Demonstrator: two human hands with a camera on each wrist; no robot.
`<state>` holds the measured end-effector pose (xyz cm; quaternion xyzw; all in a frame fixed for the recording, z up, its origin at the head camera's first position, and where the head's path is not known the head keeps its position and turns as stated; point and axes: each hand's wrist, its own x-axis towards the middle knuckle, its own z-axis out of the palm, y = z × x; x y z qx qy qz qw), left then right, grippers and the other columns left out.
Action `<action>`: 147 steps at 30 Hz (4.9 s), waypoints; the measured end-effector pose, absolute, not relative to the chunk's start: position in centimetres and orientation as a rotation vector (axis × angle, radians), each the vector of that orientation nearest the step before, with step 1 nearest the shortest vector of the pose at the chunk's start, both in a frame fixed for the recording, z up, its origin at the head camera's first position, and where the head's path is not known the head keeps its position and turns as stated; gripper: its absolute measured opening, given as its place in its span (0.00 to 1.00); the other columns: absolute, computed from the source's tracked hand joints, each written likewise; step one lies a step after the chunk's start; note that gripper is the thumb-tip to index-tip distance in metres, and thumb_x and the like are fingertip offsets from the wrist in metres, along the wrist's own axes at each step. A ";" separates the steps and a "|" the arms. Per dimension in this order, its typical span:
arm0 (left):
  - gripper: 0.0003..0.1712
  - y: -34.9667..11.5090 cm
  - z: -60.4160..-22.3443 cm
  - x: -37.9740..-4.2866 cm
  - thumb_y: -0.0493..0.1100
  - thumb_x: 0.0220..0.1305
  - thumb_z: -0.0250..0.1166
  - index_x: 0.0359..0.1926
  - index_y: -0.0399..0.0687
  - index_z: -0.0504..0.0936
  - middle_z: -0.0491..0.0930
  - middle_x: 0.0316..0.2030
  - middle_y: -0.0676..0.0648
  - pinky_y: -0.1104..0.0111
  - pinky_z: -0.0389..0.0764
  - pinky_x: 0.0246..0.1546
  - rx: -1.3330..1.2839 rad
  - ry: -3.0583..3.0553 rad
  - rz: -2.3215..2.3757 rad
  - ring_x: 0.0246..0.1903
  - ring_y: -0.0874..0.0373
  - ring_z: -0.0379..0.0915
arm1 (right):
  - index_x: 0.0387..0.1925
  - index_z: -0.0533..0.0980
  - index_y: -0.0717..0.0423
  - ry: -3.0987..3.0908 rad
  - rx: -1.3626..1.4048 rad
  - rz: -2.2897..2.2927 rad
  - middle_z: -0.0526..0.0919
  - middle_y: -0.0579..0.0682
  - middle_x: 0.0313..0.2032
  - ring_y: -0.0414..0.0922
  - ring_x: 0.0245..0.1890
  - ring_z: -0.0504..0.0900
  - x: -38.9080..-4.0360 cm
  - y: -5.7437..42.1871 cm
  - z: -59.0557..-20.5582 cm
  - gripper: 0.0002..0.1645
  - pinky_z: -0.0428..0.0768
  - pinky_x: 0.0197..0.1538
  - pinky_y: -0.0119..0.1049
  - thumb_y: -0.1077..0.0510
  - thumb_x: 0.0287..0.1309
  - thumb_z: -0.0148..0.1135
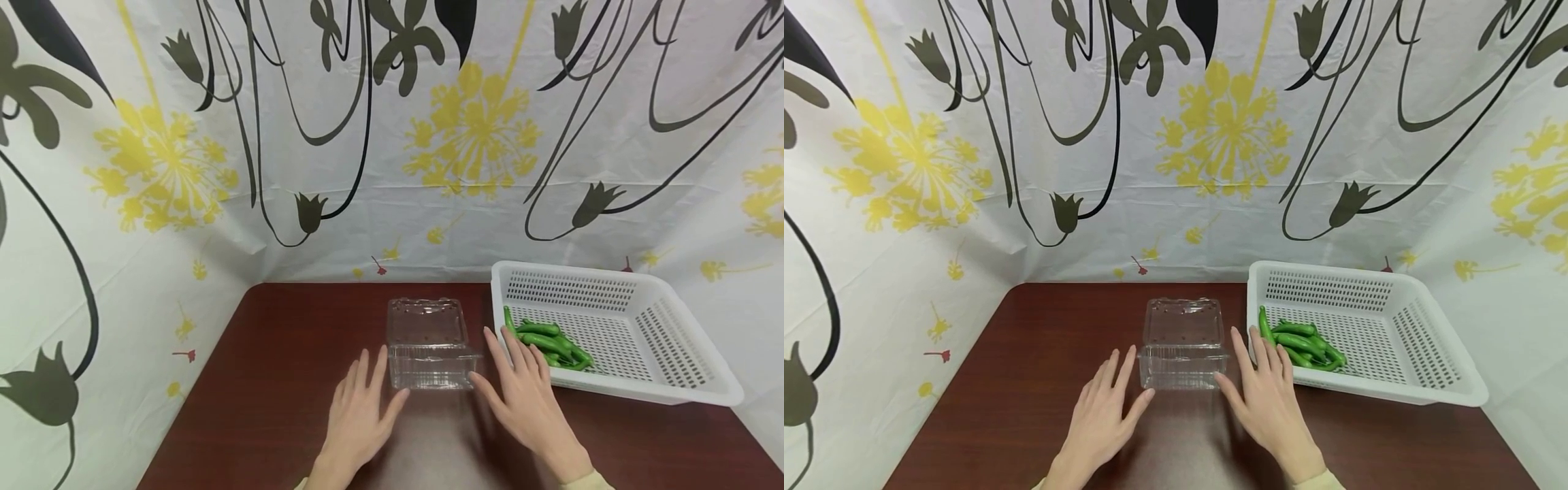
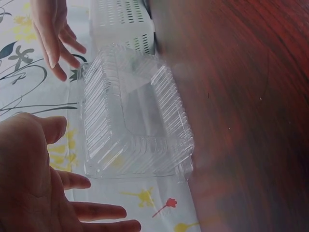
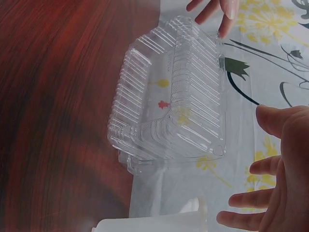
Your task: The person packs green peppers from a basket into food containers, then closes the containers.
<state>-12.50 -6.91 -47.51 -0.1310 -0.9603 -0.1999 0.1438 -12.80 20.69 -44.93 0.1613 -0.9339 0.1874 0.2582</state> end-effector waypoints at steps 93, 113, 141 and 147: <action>0.20 -6.2 -48.6 -12.9 0.53 0.75 0.57 0.52 0.42 0.83 0.86 0.46 0.43 0.56 0.83 0.40 -0.440 -2.546 -0.570 0.46 0.48 0.83 | 0.35 0.83 0.55 -2.392 0.744 0.457 0.85 0.53 0.42 0.51 0.46 0.81 -13.4 19.1 -47.9 0.08 0.82 0.45 0.45 0.65 0.50 0.72; 0.21 -6.1 -49.4 -13.6 0.48 0.73 0.60 0.55 0.36 0.82 0.86 0.47 0.40 0.55 0.83 0.40 -0.396 -2.633 -0.564 0.45 0.45 0.84 | 0.28 0.82 0.52 -2.371 0.775 0.402 0.83 0.50 0.40 0.51 0.45 0.80 -13.7 19.2 -48.7 0.11 0.81 0.45 0.45 0.66 0.44 0.76; 0.16 -5.0 -50.0 -14.7 0.40 0.63 0.67 0.47 0.31 0.84 0.83 0.33 0.39 0.65 0.80 0.22 -0.394 -2.575 -0.491 0.26 0.50 0.81 | 0.24 0.82 0.49 -2.362 0.814 0.378 0.83 0.48 0.35 0.53 0.45 0.80 -13.8 19.5 -49.7 0.12 0.81 0.48 0.45 0.66 0.39 0.77; 0.17 -4.8 -49.9 -14.9 0.39 0.61 0.67 0.47 0.29 0.83 0.82 0.31 0.39 0.66 0.77 0.19 -0.365 -2.578 -0.513 0.23 0.52 0.80 | 0.24 0.82 0.49 -2.365 0.825 0.388 0.83 0.49 0.35 0.54 0.45 0.79 -13.8 19.6 -49.8 0.13 0.80 0.49 0.46 0.67 0.37 0.76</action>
